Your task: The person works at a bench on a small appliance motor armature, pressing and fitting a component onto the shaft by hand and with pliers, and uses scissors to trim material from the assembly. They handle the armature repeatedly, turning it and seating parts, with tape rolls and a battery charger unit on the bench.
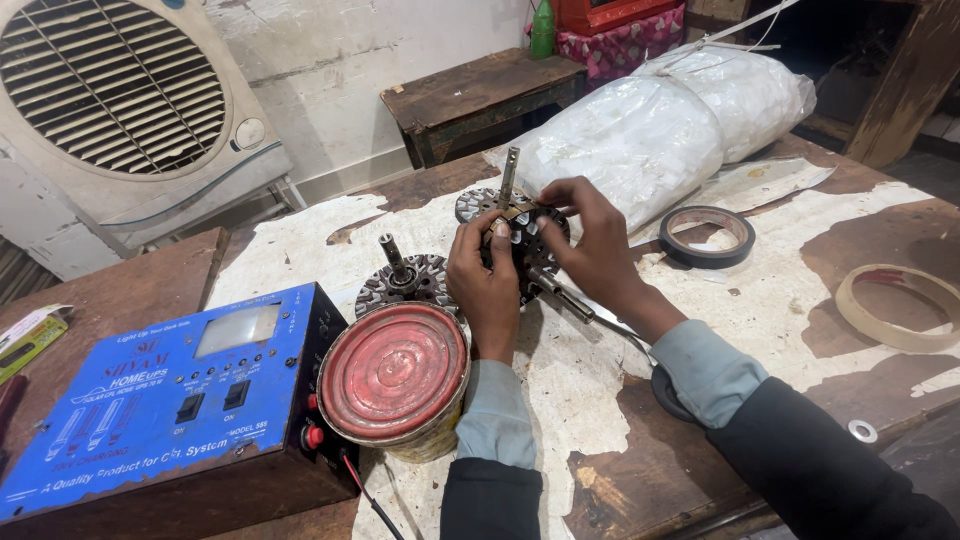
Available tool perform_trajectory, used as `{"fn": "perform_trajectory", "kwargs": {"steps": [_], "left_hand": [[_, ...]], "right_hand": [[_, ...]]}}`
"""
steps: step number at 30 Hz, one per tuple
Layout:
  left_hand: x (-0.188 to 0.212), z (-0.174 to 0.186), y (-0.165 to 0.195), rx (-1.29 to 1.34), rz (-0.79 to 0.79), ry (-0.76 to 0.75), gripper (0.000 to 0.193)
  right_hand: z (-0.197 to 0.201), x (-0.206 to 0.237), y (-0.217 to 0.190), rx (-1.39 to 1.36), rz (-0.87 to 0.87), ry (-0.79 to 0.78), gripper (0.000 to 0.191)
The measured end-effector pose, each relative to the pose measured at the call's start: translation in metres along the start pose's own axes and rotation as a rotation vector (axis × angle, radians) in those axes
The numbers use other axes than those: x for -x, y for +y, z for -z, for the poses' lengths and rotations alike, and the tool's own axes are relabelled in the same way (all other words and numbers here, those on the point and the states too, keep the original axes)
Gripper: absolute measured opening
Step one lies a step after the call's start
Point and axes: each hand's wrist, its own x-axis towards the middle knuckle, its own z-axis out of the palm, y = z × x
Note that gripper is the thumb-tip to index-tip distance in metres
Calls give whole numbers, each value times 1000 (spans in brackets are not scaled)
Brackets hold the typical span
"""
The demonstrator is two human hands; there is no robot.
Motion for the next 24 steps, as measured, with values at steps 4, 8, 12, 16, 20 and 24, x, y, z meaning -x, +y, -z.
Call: {"fn": "perform_trajectory", "kwargs": {"steps": [4, 8, 12, 16, 20, 24], "left_hand": [[1, -1, 2, 28, -57, -2, 23], [0, -2, 2, -13, -26, -41, 23], [-1, -2, 2, -28, -23, -59, 24], [-2, -2, 2, -63, -26, -72, 24], [0, -4, 3, -80, -11, -91, 24], [3, -7, 1, -114, -63, -74, 27]], "right_hand": [[-3, -2, 11, -405, -308, -41, 28], [-7, -2, 14, -686, -578, -142, 31], [-7, -4, 15, -808, -662, -136, 29], [-6, -5, 15, -871, -741, -110, 23], [-6, -2, 19, -913, -754, -88, 20], [-5, 0, 36, -870, -676, -129, 35]]}}
